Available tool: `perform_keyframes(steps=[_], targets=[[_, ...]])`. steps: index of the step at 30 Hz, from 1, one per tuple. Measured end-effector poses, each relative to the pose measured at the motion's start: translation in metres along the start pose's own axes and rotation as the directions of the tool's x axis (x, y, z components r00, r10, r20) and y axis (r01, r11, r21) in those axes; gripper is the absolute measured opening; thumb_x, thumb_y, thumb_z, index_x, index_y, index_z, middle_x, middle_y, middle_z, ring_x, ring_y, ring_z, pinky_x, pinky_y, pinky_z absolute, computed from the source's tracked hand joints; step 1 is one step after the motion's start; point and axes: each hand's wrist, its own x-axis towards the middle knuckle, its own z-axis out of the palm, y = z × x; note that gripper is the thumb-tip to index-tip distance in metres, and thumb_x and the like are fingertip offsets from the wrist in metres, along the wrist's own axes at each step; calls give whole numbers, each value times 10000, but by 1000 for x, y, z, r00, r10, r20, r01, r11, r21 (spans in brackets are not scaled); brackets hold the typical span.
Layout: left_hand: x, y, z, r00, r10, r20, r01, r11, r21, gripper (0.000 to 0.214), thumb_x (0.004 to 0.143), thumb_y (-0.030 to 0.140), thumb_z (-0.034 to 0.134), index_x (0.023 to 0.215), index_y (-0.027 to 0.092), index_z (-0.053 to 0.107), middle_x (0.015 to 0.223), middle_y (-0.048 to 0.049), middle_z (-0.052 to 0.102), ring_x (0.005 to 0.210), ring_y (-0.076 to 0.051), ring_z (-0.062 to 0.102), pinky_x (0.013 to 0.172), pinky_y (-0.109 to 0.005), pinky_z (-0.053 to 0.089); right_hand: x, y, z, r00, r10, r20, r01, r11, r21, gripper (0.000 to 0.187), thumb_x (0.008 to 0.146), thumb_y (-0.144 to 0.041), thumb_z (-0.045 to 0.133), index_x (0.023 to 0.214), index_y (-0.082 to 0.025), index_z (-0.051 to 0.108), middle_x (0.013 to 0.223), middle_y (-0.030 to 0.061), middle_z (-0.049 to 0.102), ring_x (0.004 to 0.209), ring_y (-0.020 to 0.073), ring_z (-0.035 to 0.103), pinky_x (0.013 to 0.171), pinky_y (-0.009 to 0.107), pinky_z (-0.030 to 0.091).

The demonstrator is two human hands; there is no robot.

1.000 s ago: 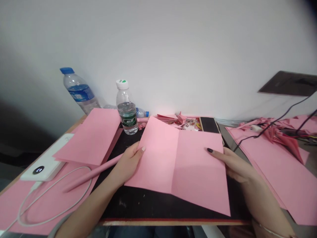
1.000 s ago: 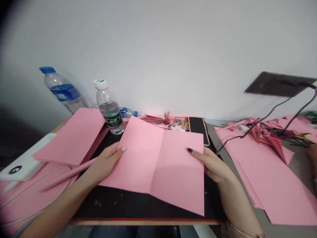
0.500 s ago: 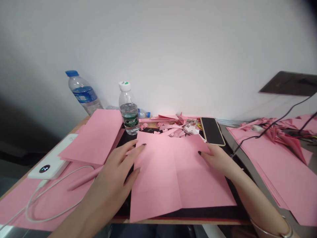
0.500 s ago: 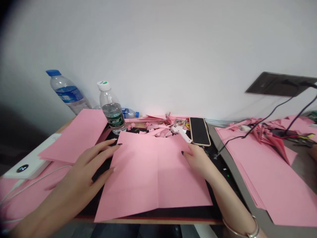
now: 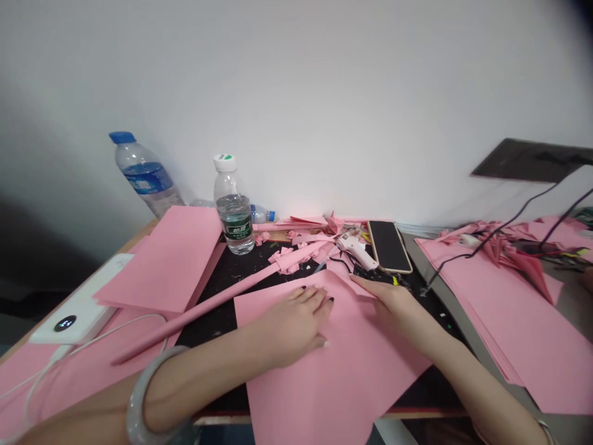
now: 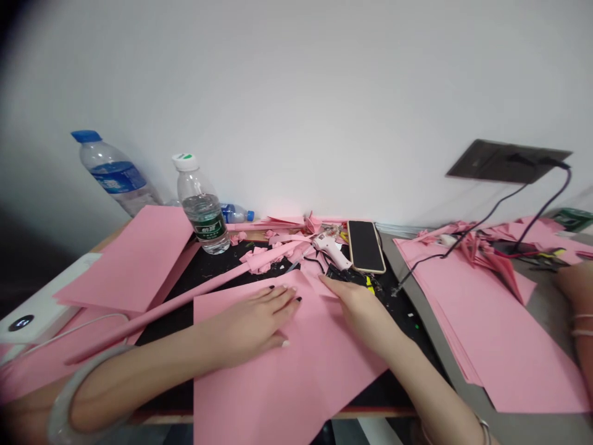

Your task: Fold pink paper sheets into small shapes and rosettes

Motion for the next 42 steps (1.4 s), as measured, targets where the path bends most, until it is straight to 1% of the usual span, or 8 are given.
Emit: perform_keyframes(steps=[5, 10, 17, 26, 34, 37, 40, 42], targets=[[-7, -10, 19, 1000, 13, 14, -16, 965, 262, 554, 921, 372, 385, 1394, 103, 284, 1463, -154, 284, 1348, -270, 255, 1093, -386, 215, -17, 6, 18, 974, -224, -28, 209, 943, -260, 682, 750, 54, 301, 1380, -196, 372, 1384, 47, 437, 1234, 193, 451, 1014, 385, 406], [-13, -15, 21, 1000, 24, -19, -16, 944, 329, 531, 931, 365, 358, 1379, 83, 314, 1439, -150, 335, 1334, -259, 291, 1086, -370, 255, -26, 7, 24, 928, -372, 30, 356, 856, -376, 636, 825, 32, 277, 1420, -191, 273, 1417, 36, 385, 1276, 181, 395, 1028, 389, 406], [-17, -20, 12, 994, -17, -112, 51, 951, 304, 457, 919, 244, 374, 1343, 71, 368, 1426, -148, 355, 1332, -236, 299, 1079, -384, 291, -31, 10, 27, 921, -373, 116, 385, 815, -433, 605, 862, 17, 256, 1430, -189, 241, 1452, 26, 314, 1319, 216, 323, 1033, 414, 404], [-20, -29, 15, 974, -19, -225, 79, 963, 258, 431, 914, 248, 388, 1314, 89, 409, 1374, -143, 445, 1286, -215, 390, 1053, -371, 358, -32, 12, 28, 903, -392, 178, 430, 798, -423, 603, 867, 9, 274, 1429, -208, 242, 1452, 11, 312, 1328, 237, 299, 1043, 437, 388], [-22, -30, 9, 950, -72, -303, 135, 972, 191, 401, 901, 244, 421, 1276, 110, 470, 1326, -123, 506, 1243, -207, 446, 1047, -367, 374, -33, 10, 27, 912, -389, 130, 410, 847, -339, 641, 832, 25, 299, 1412, -249, 288, 1423, -3, 367, 1318, 214, 322, 1037, 416, 396], [-23, -32, 9, 931, -137, -338, 185, 976, 114, 420, 890, 254, 440, 1292, 135, 462, 1336, -108, 498, 1241, -207, 448, 1044, -364, 376, -32, 9, 22, 932, -356, 63, 360, 900, -247, 674, 776, 50, 291, 1393, -216, 342, 1416, 26, 383, 1292, 199, 372, 1030, 378, 401], [-20, -32, 7, 911, -222, -349, 234, 972, -10, 443, 872, 271, 469, 1298, 151, 458, 1323, -98, 514, 1230, -208, 462, 1032, -361, 384, -24, 4, 6, 973, -225, -48, 222, 973, -59, 577, 769, 10, 332, 1297, -158, 490, 1297, 77, 535, 1146, 196, 543, 962, 326, 460], [-16, -31, 1, 894, -278, -350, 257, 961, -104, 457, 857, 280, 495, 1294, 151, 465, 1304, -99, 532, 1220, -219, 469, 1029, -367, 377, -13, -1, -12, 998, -47, -35, 49, 996, 81, 385, 834, -87, 397, 1131, -179, 624, 1105, 58, 667, 974, 199, 644, 850, 299, 521]])
